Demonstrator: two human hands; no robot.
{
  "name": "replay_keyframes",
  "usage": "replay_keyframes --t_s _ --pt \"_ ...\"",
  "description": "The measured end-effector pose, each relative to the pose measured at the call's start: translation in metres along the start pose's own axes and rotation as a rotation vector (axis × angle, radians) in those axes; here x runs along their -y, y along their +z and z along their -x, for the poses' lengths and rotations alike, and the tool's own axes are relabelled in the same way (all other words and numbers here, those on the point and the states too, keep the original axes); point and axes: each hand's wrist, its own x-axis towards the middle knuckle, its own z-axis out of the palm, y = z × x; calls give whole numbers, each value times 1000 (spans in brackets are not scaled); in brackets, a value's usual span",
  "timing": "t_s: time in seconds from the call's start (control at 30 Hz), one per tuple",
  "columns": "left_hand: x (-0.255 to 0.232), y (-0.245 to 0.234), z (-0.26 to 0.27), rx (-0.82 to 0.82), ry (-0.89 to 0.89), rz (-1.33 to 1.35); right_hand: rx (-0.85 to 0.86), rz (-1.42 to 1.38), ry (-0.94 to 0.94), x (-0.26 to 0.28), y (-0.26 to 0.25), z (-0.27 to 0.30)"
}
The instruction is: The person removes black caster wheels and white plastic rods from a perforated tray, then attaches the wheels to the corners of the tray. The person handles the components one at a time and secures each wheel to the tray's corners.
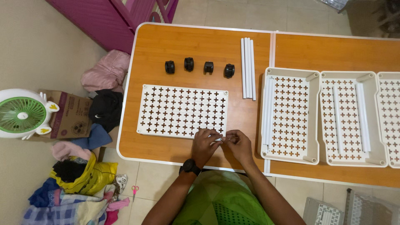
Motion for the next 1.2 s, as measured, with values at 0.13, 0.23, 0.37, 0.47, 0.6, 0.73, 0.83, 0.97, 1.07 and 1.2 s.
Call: replay_keyframes --t_s 0.13,0.23,0.37,0.47,0.6,0.73,0.83,0.97,1.07,1.2 --pt "-1 -1 0 -23 7 -16 23 23 -38 1 -2 0" --pt "-2 0 -1 -49 27 -27 111 -25 60 3 -1 3" --pt "-1 -1 -3 -36 34 -21 126 -10 97 5 0 4" --pt "-2 -1 -5 -36 40 -29 139 -11 91 4 0 3" --pt "0 -2 -4 -35 48 -32 143 -102 103 -2 1 0" --pt "3 1 -5 -29 50 -70 144 -53 132 -6 2 -3" --pt "5 4 -6 -28 58 -89 131 -95 87 -6 3 -3" --pt "9 3 -5 -4 56 -66 119 -35 95 -6 3 -6" --pt "11 1 -7 5 73 -36 129 -33 109 -6 3 -7" --pt "12 1 -8 -1 79 -24 120 -49 76 -9 5 -7"
